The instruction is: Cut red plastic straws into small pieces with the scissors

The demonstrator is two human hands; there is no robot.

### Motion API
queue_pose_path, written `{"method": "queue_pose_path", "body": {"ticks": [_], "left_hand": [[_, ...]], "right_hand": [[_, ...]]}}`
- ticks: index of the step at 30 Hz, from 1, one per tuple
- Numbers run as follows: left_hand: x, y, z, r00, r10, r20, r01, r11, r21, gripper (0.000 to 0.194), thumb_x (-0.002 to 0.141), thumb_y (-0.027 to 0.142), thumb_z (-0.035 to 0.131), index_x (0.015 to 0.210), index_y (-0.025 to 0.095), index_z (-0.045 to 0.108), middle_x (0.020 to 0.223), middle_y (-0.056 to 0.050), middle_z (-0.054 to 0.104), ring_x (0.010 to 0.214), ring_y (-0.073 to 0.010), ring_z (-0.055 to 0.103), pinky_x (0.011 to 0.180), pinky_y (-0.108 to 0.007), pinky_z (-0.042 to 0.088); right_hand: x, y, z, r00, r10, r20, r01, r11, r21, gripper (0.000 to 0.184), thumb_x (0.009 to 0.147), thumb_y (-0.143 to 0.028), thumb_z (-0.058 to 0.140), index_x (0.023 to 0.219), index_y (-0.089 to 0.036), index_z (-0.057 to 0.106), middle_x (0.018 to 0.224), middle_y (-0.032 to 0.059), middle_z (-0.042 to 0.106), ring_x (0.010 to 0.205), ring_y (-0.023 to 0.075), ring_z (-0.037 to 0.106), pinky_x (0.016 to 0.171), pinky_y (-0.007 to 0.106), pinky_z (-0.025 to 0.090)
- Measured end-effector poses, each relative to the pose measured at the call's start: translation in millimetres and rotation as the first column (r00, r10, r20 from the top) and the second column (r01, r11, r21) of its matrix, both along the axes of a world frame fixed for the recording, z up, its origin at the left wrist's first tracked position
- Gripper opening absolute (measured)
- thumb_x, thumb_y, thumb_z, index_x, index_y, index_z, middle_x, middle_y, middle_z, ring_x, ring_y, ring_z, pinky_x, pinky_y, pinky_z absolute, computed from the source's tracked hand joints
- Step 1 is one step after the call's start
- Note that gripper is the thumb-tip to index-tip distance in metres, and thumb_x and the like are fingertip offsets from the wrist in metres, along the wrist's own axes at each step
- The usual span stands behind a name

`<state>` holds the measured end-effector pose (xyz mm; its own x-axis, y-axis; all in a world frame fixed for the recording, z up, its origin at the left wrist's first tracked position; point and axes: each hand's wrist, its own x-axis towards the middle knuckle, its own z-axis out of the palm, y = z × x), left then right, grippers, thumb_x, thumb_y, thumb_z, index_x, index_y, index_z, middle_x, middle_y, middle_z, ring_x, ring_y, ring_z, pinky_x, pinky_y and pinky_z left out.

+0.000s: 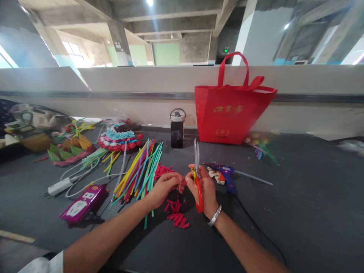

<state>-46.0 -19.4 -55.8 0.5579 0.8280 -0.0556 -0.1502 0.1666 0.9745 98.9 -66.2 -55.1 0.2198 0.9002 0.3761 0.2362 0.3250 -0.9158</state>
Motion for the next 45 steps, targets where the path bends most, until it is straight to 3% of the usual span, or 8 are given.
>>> {"method": "queue_pose_path", "body": {"ticks": [3, 7, 13, 16, 19, 27, 33, 45], "left_hand": [[-1.6, 1.1, 0.7, 0.993, -0.073, 0.094, 0.088, 0.983, -0.164, 0.019, 0.071, 0.03, 0.07, 0.076, 0.012, 0.066, 0.065, -0.004, 0.064, 0.06, -0.0126, 0.058, 0.062, -0.026, 0.045], [-2.9, 1.8, 0.1, 0.983, -0.083, 0.162, 0.119, 0.966, -0.228, 0.019, 0.067, 0.026, 0.076, 0.072, 0.012, 0.065, 0.066, -0.003, 0.063, 0.06, -0.0111, 0.058, 0.06, -0.024, 0.045], [-2.5, 5.3, -0.3, 0.967, -0.006, 0.256, 0.077, 0.961, -0.265, 0.013, 0.07, 0.021, 0.073, 0.072, 0.012, 0.064, 0.061, -0.001, 0.058, 0.056, -0.0097, 0.054, 0.06, -0.025, 0.046], [-2.2, 7.9, 1.7, 0.939, 0.123, 0.32, -0.044, 0.969, -0.244, 0.012, 0.07, 0.02, 0.072, 0.072, 0.013, 0.063, 0.062, 0.0, 0.058, 0.055, -0.0088, 0.053, 0.058, -0.024, 0.044], [-2.3, 10.7, 3.1, 0.893, 0.243, 0.378, -0.169, 0.961, -0.219, 0.01, 0.072, 0.02, 0.071, 0.073, 0.013, 0.063, 0.064, 0.0, 0.059, 0.056, -0.0079, 0.052, 0.058, -0.022, 0.043], [-3.4, 14.2, 2.1, 0.84, 0.342, 0.421, -0.282, 0.938, -0.2, 0.014, 0.073, 0.024, 0.071, 0.07, 0.014, 0.061, 0.063, 0.0, 0.059, 0.058, -0.0088, 0.054, 0.061, -0.022, 0.045], [-4.2, 13.1, 4.0, 0.834, 0.356, 0.421, -0.289, 0.933, -0.216, 0.017, 0.069, 0.024, 0.075, 0.071, 0.014, 0.061, 0.063, 0.0, 0.061, 0.059, -0.0093, 0.056, 0.062, -0.022, 0.046], [-6.3, 14.6, 6.9, 0.866, 0.383, 0.32, -0.375, 0.923, -0.091, 0.021, 0.068, 0.03, 0.077, 0.074, 0.015, 0.063, 0.066, 0.0, 0.062, 0.058, -0.0081, 0.055, 0.06, -0.02, 0.043]], "right_hand": [[1.3, -1.3, 3.1, 0.997, 0.05, -0.058, -0.05, 0.999, 0.0, 0.029, 0.08, -0.028, 0.058, 0.107, -0.021, 0.051, 0.074, -0.0032, 0.06, 0.056, 0.0108, 0.056, 0.054, 0.023, 0.048], [2.0, -1.5, 1.7, 0.997, 0.045, -0.065, -0.045, 0.999, 0.0, 0.03, 0.081, -0.029, 0.059, 0.108, -0.02, 0.052, 0.076, -0.0021, 0.06, 0.061, 0.0119, 0.058, 0.056, 0.024, 0.049], [4.9, 5.2, -8.9, 0.991, -0.13, 0.025, 0.129, 0.991, 0.032, 0.03, 0.081, -0.032, 0.059, 0.107, -0.02, 0.053, 0.074, -0.0023, 0.06, 0.06, 0.0127, 0.057, 0.06, 0.027, 0.05], [10.5, 7.5, -16.8, 0.916, -0.274, 0.293, 0.256, 0.962, 0.098, 0.03, 0.081, -0.029, 0.058, 0.11, -0.02, 0.055, 0.088, 0.0025, 0.064, 0.074, 0.0158, 0.062, 0.072, 0.031, 0.05], [15.9, 7.8, -20.8, 0.784, -0.331, 0.526, 0.266, 0.944, 0.198, 0.032, 0.081, -0.023, 0.057, 0.113, -0.02, 0.057, 0.088, 0.0028, 0.064, 0.078, 0.0174, 0.061, 0.074, 0.031, 0.049], [17.3, 9.7, -16.9, 0.517, -0.402, 0.756, 0.198, 0.915, 0.351, 0.04, 0.077, -0.013, 0.056, 0.117, -0.016, 0.059, 0.088, 0.0062, 0.067, 0.085, 0.0221, 0.059, 0.08, 0.034, 0.047], [17.6, 10.0, -19.8, 0.483, -0.385, 0.786, 0.193, 0.923, 0.333, 0.041, 0.077, -0.012, 0.056, 0.118, -0.017, 0.059, 0.094, 0.0065, 0.069, 0.088, 0.0216, 0.06, 0.083, 0.034, 0.045], [22.4, 11.0, -20.1, 0.435, -0.387, 0.813, 0.164, 0.922, 0.351, 0.043, 0.077, -0.012, 0.055, 0.12, -0.016, 0.058, 0.094, 0.0074, 0.068, 0.093, 0.0227, 0.059, 0.083, 0.033, 0.044]]}}
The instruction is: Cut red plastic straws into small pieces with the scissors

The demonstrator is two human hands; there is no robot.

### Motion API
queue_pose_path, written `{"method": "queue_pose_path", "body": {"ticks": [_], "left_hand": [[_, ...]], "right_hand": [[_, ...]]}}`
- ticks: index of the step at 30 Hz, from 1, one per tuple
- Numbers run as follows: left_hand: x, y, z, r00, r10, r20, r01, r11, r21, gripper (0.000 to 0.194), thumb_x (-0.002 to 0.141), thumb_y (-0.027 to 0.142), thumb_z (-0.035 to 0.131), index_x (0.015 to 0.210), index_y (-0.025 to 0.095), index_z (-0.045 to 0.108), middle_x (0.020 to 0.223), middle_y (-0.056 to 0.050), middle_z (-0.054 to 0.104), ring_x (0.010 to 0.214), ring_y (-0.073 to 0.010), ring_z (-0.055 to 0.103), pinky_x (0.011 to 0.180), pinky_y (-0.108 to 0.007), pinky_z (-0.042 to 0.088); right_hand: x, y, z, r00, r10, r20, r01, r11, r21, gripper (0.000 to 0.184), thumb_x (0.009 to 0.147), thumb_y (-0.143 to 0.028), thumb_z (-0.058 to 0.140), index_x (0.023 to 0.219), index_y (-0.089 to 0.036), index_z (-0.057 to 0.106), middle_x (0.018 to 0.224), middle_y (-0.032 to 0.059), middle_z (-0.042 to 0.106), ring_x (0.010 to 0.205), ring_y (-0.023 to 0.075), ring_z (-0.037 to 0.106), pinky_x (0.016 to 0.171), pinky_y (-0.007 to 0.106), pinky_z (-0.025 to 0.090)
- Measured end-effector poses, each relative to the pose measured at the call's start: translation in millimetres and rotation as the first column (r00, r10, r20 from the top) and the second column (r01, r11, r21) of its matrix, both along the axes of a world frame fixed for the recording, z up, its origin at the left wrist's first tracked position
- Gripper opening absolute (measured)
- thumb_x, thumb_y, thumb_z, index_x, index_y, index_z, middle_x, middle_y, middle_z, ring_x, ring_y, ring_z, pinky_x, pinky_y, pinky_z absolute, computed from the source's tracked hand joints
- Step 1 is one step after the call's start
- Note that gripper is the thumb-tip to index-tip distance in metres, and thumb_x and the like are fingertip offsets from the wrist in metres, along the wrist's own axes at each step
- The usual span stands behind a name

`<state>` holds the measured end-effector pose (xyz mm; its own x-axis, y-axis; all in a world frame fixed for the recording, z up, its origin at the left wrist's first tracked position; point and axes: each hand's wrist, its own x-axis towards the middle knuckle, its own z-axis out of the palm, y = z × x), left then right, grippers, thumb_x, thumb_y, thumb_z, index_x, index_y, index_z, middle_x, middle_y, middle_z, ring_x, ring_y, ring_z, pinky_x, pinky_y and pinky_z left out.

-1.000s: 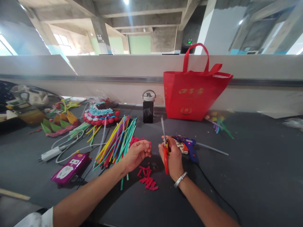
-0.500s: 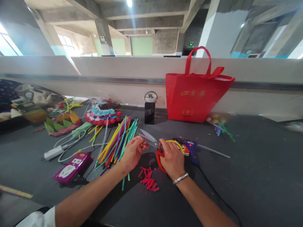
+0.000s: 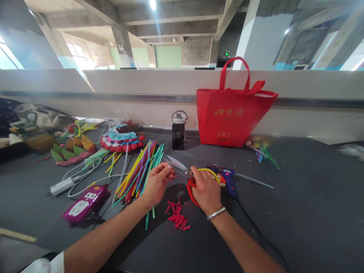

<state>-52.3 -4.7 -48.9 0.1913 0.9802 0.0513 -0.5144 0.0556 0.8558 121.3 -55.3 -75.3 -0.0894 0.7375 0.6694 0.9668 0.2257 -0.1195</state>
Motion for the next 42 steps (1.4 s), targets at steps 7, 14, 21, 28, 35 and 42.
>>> {"method": "queue_pose_path", "body": {"ticks": [7, 14, 21, 28, 35, 42], "left_hand": [[0.1, -0.6, 1.2, 1.0, 0.019, -0.017, -0.019, 1.0, 0.009, 0.02, 0.069, 0.03, 0.076, 0.075, 0.015, 0.064, 0.066, 0.0, 0.062, 0.058, -0.0082, 0.055, 0.06, -0.021, 0.043], [-0.2, -1.6, 2.1, 0.999, -0.018, 0.042, 0.019, 1.0, -0.016, 0.017, 0.069, 0.027, 0.075, 0.075, 0.015, 0.065, 0.067, 0.0, 0.063, 0.058, -0.0083, 0.056, 0.062, -0.022, 0.044], [-0.4, -2.0, 1.1, 0.997, -0.038, 0.061, 0.04, 0.999, -0.026, 0.017, 0.068, 0.026, 0.074, 0.074, 0.015, 0.063, 0.067, 0.0, 0.063, 0.058, -0.0091, 0.056, 0.063, -0.023, 0.045], [-0.4, -2.3, 1.3, 1.0, -0.012, 0.003, 0.012, 1.0, -0.022, 0.017, 0.07, 0.028, 0.074, 0.072, 0.014, 0.063, 0.067, 0.0, 0.062, 0.057, -0.0086, 0.055, 0.06, -0.022, 0.044], [-1.2, -0.5, -0.7, 0.999, 0.023, -0.034, -0.024, 1.0, -0.019, 0.019, 0.068, 0.03, 0.075, 0.074, 0.015, 0.065, 0.067, -0.001, 0.063, 0.056, -0.0089, 0.056, 0.06, -0.022, 0.044], [-0.7, -0.2, -1.4, 0.996, 0.06, -0.069, -0.06, 0.998, -0.001, 0.019, 0.068, 0.029, 0.074, 0.077, 0.015, 0.066, 0.067, -0.001, 0.063, 0.057, -0.009, 0.056, 0.06, -0.023, 0.044]], "right_hand": [[0.9, -1.3, 1.0, 0.999, -0.017, 0.036, 0.017, 1.0, -0.013, 0.043, 0.078, -0.013, 0.054, 0.12, -0.016, 0.057, 0.092, 0.0073, 0.068, 0.09, 0.0229, 0.058, 0.081, 0.033, 0.043], [-0.4, -1.9, 0.5, 0.998, -0.039, 0.041, 0.039, 0.999, -0.004, 0.041, 0.079, -0.015, 0.056, 0.12, -0.016, 0.057, 0.093, 0.0064, 0.067, 0.089, 0.0223, 0.058, 0.081, 0.032, 0.042], [-1.0, -2.2, 3.8, 0.996, -0.065, 0.057, 0.065, 0.998, -0.003, 0.041, 0.079, -0.017, 0.059, 0.12, -0.017, 0.057, 0.09, 0.005, 0.066, 0.087, 0.0221, 0.056, 0.079, 0.032, 0.041], [1.8, -4.4, 13.0, 0.982, -0.114, 0.149, 0.118, 0.993, -0.021, 0.048, 0.076, -0.019, 0.061, 0.124, -0.017, 0.055, 0.088, 0.0071, 0.064, 0.085, 0.025, 0.052, 0.075, 0.035, 0.039], [1.7, -4.6, 8.0, 0.984, -0.092, 0.15, 0.098, 0.995, -0.032, 0.047, 0.077, -0.018, 0.059, 0.125, -0.018, 0.053, 0.088, 0.0064, 0.064, 0.086, 0.0244, 0.054, 0.076, 0.035, 0.04], [0.3, -7.1, 8.2, 0.989, -0.084, 0.122, 0.091, 0.995, -0.05, 0.046, 0.075, -0.015, 0.059, 0.121, -0.02, 0.056, 0.089, 0.0045, 0.067, 0.084, 0.0221, 0.058, 0.075, 0.032, 0.041]]}}
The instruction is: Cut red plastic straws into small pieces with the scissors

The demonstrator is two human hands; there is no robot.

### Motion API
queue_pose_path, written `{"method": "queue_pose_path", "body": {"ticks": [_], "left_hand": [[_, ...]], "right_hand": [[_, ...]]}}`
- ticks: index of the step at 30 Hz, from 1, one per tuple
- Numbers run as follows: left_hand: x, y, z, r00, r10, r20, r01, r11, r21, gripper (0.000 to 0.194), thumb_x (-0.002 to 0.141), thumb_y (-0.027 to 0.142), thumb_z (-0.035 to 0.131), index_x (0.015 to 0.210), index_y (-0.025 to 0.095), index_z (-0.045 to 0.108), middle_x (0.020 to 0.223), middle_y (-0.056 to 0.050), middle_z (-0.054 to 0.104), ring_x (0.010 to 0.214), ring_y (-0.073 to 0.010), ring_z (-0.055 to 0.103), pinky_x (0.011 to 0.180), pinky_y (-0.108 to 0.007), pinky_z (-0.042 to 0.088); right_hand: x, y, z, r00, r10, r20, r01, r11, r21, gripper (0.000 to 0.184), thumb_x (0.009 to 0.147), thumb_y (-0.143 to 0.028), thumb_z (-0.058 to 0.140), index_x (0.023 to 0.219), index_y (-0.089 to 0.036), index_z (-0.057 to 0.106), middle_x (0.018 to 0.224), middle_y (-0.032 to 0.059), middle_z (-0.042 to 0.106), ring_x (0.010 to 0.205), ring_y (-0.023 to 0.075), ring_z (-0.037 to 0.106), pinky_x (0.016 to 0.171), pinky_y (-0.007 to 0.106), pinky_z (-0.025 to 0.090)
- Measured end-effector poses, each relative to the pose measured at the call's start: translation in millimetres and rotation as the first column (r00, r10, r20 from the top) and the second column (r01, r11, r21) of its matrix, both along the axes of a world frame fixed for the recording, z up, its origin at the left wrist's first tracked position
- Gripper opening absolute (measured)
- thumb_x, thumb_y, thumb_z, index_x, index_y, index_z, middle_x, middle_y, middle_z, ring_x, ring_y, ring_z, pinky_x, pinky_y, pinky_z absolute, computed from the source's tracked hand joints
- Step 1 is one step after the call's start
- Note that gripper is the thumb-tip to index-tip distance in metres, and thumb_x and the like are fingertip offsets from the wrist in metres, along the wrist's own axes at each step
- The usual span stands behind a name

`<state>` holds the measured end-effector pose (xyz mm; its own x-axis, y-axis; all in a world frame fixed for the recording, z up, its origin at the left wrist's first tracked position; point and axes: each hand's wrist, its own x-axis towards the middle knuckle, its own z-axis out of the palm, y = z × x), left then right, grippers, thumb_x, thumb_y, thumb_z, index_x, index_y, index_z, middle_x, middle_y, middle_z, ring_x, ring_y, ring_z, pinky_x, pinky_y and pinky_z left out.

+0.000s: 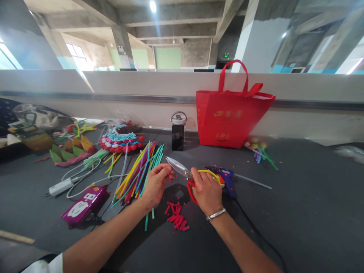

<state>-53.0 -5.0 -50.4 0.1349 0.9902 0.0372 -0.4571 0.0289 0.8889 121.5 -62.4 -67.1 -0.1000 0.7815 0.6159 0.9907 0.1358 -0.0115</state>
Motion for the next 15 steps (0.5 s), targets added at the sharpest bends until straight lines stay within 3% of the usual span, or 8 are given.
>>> {"method": "queue_pose_path", "body": {"ticks": [5, 10, 15], "left_hand": [[-0.4, 0.6, 1.6, 1.0, 0.017, 0.006, -0.017, 1.0, -0.002, 0.019, 0.067, 0.029, 0.074, 0.077, 0.015, 0.066, 0.066, 0.0, 0.062, 0.056, -0.0084, 0.055, 0.06, -0.022, 0.043], [-1.1, 1.6, 1.9, 0.992, -0.035, 0.124, 0.039, 0.999, -0.03, 0.016, 0.069, 0.028, 0.071, 0.075, 0.015, 0.063, 0.069, 0.001, 0.059, 0.058, -0.0077, 0.052, 0.059, -0.022, 0.043], [0.0, -0.7, 5.9, 0.945, -0.174, 0.277, 0.193, 0.98, -0.041, 0.014, 0.074, 0.025, 0.067, 0.074, 0.015, 0.058, 0.068, 0.001, 0.053, 0.061, -0.0086, 0.051, 0.061, -0.024, 0.044]], "right_hand": [[1.5, 2.5, -4.5, 0.997, 0.022, -0.079, -0.019, 0.999, 0.046, 0.039, 0.077, -0.015, 0.057, 0.116, -0.02, 0.059, 0.091, 0.0038, 0.069, 0.085, 0.0197, 0.061, 0.077, 0.03, 0.043], [4.1, 7.3, -5.9, 0.974, 0.003, -0.228, 0.011, 0.998, 0.062, 0.037, 0.078, -0.017, 0.057, 0.114, -0.021, 0.061, 0.09, 0.0035, 0.069, 0.082, 0.0181, 0.061, 0.076, 0.029, 0.045], [0.1, 6.0, -2.5, 0.963, 0.065, -0.261, -0.053, 0.997, 0.055, 0.037, 0.076, -0.016, 0.059, 0.113, -0.02, 0.063, 0.081, 0.0013, 0.066, 0.077, 0.0174, 0.06, 0.075, 0.029, 0.046]]}}
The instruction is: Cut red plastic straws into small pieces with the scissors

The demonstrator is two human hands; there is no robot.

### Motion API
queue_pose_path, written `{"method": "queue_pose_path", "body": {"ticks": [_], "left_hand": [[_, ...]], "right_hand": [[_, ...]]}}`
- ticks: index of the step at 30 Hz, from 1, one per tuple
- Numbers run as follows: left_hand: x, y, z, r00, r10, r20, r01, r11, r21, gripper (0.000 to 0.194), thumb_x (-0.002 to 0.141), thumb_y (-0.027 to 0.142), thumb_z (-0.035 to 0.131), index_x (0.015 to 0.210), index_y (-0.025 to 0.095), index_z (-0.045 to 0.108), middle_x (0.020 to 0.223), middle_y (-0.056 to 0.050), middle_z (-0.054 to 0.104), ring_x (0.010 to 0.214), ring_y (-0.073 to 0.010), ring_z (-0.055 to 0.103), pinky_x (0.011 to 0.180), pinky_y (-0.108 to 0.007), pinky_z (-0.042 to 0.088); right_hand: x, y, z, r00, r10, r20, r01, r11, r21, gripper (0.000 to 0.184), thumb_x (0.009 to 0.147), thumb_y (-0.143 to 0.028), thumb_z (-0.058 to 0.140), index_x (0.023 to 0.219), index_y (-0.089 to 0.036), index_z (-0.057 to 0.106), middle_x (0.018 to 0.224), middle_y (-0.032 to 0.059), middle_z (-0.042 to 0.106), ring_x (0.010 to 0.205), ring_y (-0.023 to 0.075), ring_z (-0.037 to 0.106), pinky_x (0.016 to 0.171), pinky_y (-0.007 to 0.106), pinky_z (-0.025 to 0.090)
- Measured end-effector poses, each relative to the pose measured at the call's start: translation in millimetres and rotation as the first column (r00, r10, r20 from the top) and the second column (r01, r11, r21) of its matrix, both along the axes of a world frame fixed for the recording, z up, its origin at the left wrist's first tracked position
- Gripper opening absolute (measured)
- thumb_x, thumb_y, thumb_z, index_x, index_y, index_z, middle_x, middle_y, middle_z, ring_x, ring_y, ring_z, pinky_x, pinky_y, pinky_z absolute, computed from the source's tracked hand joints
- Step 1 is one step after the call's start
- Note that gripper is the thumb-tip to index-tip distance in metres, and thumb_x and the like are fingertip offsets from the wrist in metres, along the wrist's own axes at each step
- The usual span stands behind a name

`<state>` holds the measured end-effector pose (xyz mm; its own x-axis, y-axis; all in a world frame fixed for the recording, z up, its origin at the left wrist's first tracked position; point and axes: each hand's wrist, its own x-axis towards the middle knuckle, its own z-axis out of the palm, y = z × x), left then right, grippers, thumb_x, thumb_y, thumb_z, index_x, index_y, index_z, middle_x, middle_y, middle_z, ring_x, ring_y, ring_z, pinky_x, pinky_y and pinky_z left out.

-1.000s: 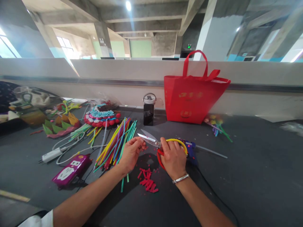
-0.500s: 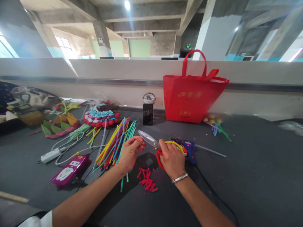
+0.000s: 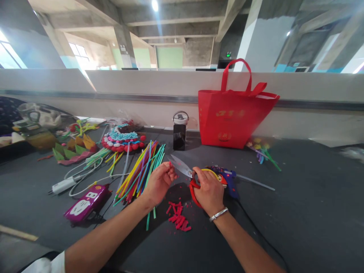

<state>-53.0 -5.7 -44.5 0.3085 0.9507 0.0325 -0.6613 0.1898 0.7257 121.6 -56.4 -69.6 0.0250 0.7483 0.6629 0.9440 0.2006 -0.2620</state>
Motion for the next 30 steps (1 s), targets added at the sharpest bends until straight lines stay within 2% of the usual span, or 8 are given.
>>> {"method": "queue_pose_path", "body": {"ticks": [3, 6, 20, 27, 30], "left_hand": [[0.3, -3.4, 4.8, 0.988, -0.137, 0.074, 0.138, 0.99, 0.002, 0.015, 0.078, 0.026, 0.066, 0.074, 0.016, 0.055, 0.067, 0.002, 0.049, 0.06, -0.0082, 0.049, 0.064, -0.025, 0.045], [-0.2, -5.9, 8.0, 0.975, -0.197, 0.103, 0.198, 0.98, -0.004, 0.016, 0.078, 0.026, 0.067, 0.074, 0.016, 0.055, 0.067, 0.002, 0.048, 0.059, -0.0077, 0.048, 0.065, -0.025, 0.046], [-1.6, -4.2, 1.6, 0.962, -0.252, 0.102, 0.251, 0.968, 0.023, 0.012, 0.082, 0.023, 0.065, 0.079, 0.013, 0.057, 0.068, 0.002, 0.05, 0.057, -0.0072, 0.048, 0.062, -0.024, 0.044], [-0.6, -7.8, 3.4, 0.944, -0.313, 0.104, 0.313, 0.95, 0.018, 0.009, 0.083, 0.02, 0.062, 0.081, 0.013, 0.057, 0.068, 0.002, 0.048, 0.054, -0.0062, 0.045, 0.061, -0.024, 0.043], [0.4, -9.3, 3.1, 0.931, -0.357, 0.077, 0.359, 0.933, -0.007, 0.011, 0.08, 0.021, 0.065, 0.082, 0.013, 0.057, 0.069, 0.002, 0.048, 0.054, -0.0064, 0.045, 0.061, -0.024, 0.043]], "right_hand": [[-2.8, -1.6, 0.5, 0.999, 0.029, 0.021, -0.029, 1.0, 0.008, 0.037, 0.076, -0.015, 0.059, 0.112, -0.019, 0.063, 0.081, 0.0022, 0.067, 0.078, 0.0181, 0.06, 0.075, 0.029, 0.046], [-3.3, -2.0, 0.5, 0.999, 0.022, 0.032, -0.023, 1.0, 0.02, 0.038, 0.075, -0.012, 0.057, 0.113, -0.019, 0.063, 0.085, 0.0033, 0.068, 0.08, 0.0187, 0.06, 0.076, 0.03, 0.046], [-2.1, -2.2, 0.7, 0.996, 0.063, 0.068, -0.067, 0.996, 0.052, 0.036, 0.076, -0.008, 0.055, 0.11, -0.018, 0.064, 0.09, 0.0037, 0.072, 0.086, 0.0197, 0.065, 0.081, 0.029, 0.047], [-3.7, -3.3, -3.8, 0.997, 0.074, -0.019, -0.073, 0.997, 0.018, 0.032, 0.078, -0.011, 0.055, 0.108, -0.019, 0.065, 0.094, 0.0047, 0.073, 0.083, 0.0192, 0.068, 0.074, 0.028, 0.049], [-2.9, -1.6, -4.8, 0.985, 0.078, -0.157, -0.076, 0.997, 0.016, 0.026, 0.082, -0.02, 0.057, 0.107, -0.02, 0.064, 0.092, 0.0051, 0.072, 0.079, 0.0185, 0.067, 0.072, 0.029, 0.05]]}}
